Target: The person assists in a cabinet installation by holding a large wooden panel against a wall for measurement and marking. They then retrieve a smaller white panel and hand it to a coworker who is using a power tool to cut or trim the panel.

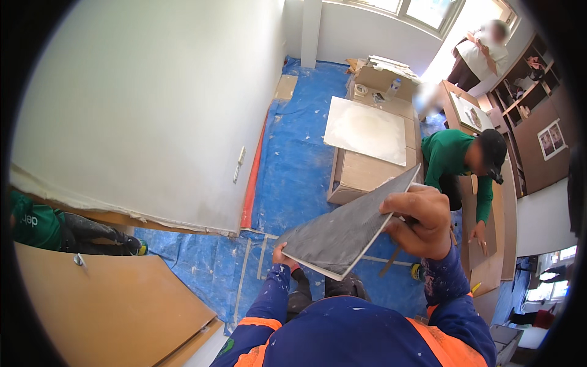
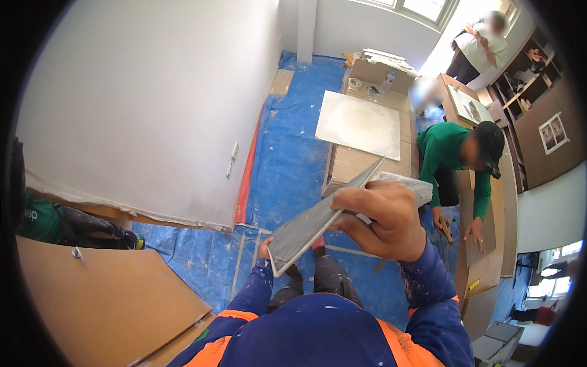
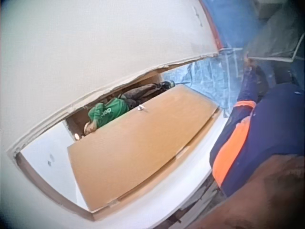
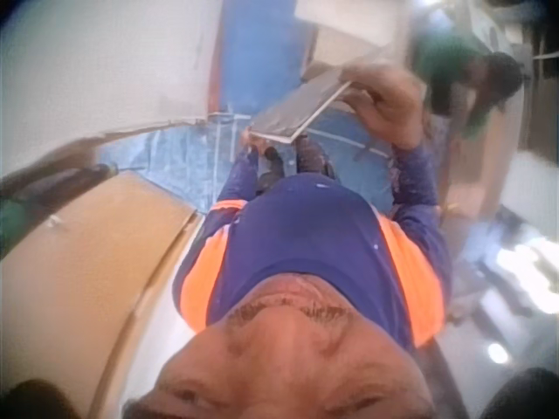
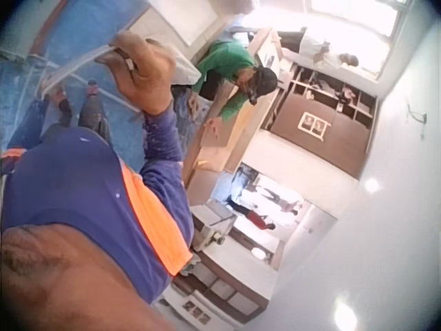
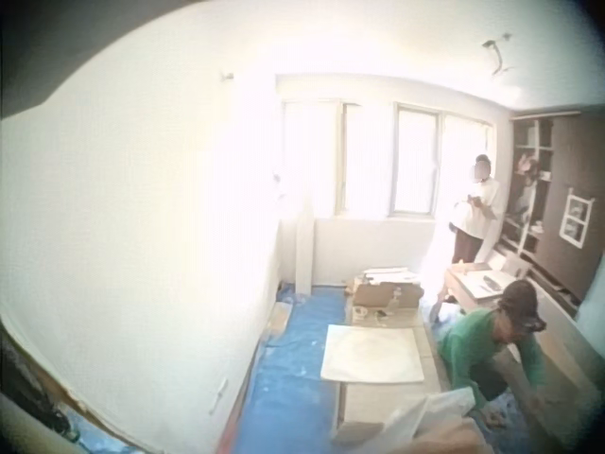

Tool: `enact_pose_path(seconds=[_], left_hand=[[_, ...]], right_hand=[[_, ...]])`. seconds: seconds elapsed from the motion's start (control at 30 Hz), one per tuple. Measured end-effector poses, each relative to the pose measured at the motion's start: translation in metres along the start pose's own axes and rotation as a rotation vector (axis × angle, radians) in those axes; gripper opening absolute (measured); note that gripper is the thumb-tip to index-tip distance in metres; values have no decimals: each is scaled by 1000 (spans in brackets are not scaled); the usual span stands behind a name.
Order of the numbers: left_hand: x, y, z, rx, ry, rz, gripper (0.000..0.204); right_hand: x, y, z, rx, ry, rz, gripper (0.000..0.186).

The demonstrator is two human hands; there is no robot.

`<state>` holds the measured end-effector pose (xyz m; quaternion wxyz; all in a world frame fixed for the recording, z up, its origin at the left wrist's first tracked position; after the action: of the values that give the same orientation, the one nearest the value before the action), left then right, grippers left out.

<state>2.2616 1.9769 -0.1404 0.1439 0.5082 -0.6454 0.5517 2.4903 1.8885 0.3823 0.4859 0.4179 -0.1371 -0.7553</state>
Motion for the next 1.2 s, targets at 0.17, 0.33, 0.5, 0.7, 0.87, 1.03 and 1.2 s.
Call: enact_pose_path(seconds=[0.17, 0.33, 0.5, 0.7, 0.87, 1.03, 1.2], left_hand=[[-71, -58, -34, 43, -57, 115, 53], [-84, -170, -87, 28, -138, 121, 55], [-149, -240, -136, 157, -130, 298, 51], [-202, -372, -204, 123, -88, 459, 49], [-255, -472, -271, -59, -6, 582, 48], [-353, -565, -316, -132, 108, 626, 47], [-424, -662, -341, -146, 174, 685, 50]], right_hand=[[-79, 22, -42, 0, 117, 1, 29], [-140, 50, -93, 33, 121, 3, 30], [-211, 47, -142, -7, 95, -91, 22], [-303, 24, -211, 89, 47, -111, 24], [-378, 15, -272, 158, -79, -181, 26], [-446, 27, -353, 256, -219, -300, 27], [-510, 49, -430, 331, -163, -356, 33]])
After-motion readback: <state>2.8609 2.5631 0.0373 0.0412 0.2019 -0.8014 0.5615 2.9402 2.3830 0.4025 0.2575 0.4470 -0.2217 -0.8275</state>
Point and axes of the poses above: each hand's wrist, its own x-axis away from the middle knuckle, its own y-axis out of the back of the hand, z = x × y, the point moved 4 cm from there along -x, towards the middle knuckle, and after that the axes turned 8 degrees about -y, right-handed, at the moved point
